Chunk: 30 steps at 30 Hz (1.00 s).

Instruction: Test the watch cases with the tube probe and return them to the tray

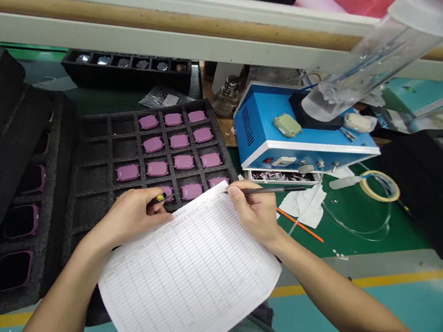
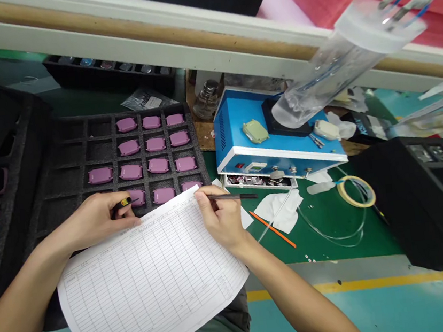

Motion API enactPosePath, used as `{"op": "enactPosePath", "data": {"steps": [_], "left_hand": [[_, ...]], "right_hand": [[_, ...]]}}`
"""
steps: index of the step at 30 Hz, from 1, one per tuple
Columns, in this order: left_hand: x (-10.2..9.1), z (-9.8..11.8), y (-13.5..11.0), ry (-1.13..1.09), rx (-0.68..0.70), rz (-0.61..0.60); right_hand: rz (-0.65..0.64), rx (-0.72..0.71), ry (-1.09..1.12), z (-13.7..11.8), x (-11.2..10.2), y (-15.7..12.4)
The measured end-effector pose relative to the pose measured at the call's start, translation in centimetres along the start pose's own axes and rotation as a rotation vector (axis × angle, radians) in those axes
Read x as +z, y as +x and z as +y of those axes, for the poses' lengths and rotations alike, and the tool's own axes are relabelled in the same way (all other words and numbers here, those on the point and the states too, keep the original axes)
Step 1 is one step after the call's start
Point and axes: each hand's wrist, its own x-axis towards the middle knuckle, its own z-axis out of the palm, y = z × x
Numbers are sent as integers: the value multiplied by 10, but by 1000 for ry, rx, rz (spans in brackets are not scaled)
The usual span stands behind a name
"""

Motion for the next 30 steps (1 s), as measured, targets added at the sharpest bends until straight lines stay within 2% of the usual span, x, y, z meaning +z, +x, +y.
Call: {"op": "enactPosePath", "data": {"steps": [6,11,15,17,19,22,25,30], "left_hand": [[1,-3,-1,-46,44,3],[0,-1,-6,-238,77,-7],[-2,3,-7,-438,76,105],[-4,3,-5,-453,64,174],[-7,1,-4,-435,59,185],[-12,-5,-3,-352,57,149],[-16,-9,-5,-257,52,166],[-15,-12,-8,-260,95,136]], "right_hand": [[89,77,19,3,-7,0],[-7,31,-157,-7,-16,3],[-73,151,-115,-10,-25,-4],[-92,195,-92,-8,-28,-6],[-82,194,-113,-4,-30,-4],[2,124,-220,5,-32,5],[92,-1,-352,15,-32,16],[115,-208,-495,23,-30,23]]}}
